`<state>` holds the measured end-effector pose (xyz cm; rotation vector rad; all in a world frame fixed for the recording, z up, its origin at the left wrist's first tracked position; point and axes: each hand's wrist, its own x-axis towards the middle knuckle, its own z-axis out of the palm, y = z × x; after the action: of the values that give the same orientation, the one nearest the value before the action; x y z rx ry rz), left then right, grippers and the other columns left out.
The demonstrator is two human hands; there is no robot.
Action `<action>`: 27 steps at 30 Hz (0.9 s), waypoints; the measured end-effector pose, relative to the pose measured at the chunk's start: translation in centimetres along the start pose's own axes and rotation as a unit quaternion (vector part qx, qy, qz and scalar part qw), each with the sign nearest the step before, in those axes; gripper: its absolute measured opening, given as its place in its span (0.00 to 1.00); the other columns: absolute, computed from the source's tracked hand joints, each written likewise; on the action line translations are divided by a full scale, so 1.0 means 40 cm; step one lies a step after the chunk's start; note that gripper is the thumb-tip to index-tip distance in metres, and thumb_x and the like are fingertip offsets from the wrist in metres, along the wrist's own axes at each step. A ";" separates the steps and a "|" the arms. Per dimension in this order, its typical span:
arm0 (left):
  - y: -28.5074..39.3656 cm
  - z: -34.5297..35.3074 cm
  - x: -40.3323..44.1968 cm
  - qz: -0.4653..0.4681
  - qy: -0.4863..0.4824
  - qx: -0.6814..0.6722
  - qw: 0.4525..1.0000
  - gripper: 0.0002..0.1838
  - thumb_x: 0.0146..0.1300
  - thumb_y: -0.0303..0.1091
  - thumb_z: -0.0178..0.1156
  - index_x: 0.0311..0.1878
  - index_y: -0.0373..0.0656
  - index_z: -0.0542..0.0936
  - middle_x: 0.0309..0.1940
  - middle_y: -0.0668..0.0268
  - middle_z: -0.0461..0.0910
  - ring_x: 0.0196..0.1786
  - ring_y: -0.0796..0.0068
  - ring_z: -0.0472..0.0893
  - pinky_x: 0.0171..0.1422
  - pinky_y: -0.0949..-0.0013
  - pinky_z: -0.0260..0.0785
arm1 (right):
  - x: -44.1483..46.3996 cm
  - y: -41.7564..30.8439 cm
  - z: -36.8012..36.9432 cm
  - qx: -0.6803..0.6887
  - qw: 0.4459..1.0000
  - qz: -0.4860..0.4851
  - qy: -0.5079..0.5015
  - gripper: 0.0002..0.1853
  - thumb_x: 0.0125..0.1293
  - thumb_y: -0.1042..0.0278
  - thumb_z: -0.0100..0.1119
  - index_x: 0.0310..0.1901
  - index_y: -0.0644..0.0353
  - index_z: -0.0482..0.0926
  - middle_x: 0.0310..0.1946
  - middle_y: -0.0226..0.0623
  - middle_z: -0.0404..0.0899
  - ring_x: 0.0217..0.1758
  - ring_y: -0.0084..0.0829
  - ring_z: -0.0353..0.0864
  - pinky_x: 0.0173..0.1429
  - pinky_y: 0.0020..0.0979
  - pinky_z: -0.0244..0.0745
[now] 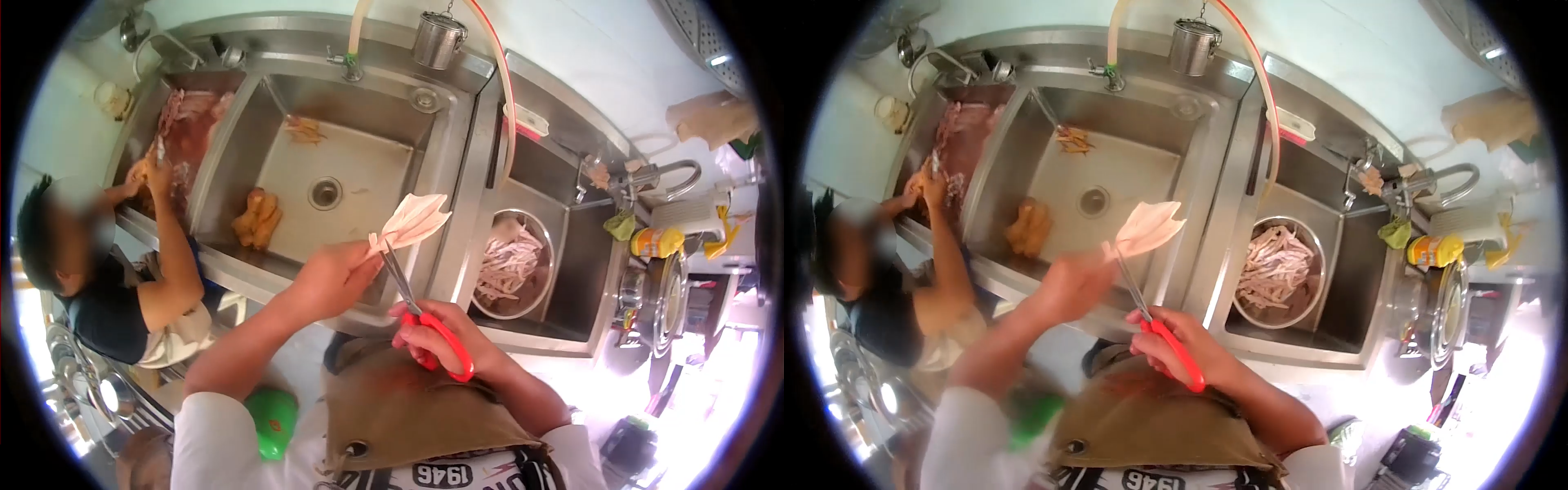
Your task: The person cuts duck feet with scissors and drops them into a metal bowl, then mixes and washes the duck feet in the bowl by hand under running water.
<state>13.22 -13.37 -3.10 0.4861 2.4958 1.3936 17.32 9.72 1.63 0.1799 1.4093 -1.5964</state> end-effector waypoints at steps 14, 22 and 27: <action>-0.023 -0.054 0.028 -0.083 -0.090 -0.077 0.989 0.19 0.73 0.43 0.54 0.35 0.34 0.77 0.22 0.53 0.72 0.26 0.64 0.71 0.35 0.59 0.66 | -0.025 -0.022 -0.014 -0.003 1.000 0.021 -0.015 0.20 0.72 0.61 0.56 0.58 0.66 0.72 0.36 0.38 0.81 0.32 0.21 0.76 0.35 0.23 0.72; 0.017 -0.061 0.037 -0.089 -0.126 0.002 0.988 0.18 0.72 0.41 0.55 0.34 0.34 0.76 0.24 0.48 0.75 0.27 0.49 0.72 0.35 0.56 0.66 | -0.019 -0.010 -0.038 0.001 0.999 0.034 -0.040 0.22 0.72 0.59 0.56 0.59 0.65 0.72 0.36 0.36 0.81 0.31 0.21 0.77 0.32 0.23 0.74; 0.023 -0.055 0.037 -0.042 -0.116 0.065 0.990 0.17 0.71 0.40 0.54 0.32 0.36 0.76 0.25 0.46 0.76 0.31 0.42 0.75 0.36 0.51 0.67 | -0.020 0.000 -0.041 -0.016 0.998 0.025 -0.047 0.22 0.72 0.58 0.54 0.59 0.67 0.72 0.37 0.38 0.81 0.30 0.22 0.77 0.32 0.25 0.75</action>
<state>11.22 -14.04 -1.24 0.5288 2.3965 1.0798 16.99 11.52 1.61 0.1195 1.3464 -1.5216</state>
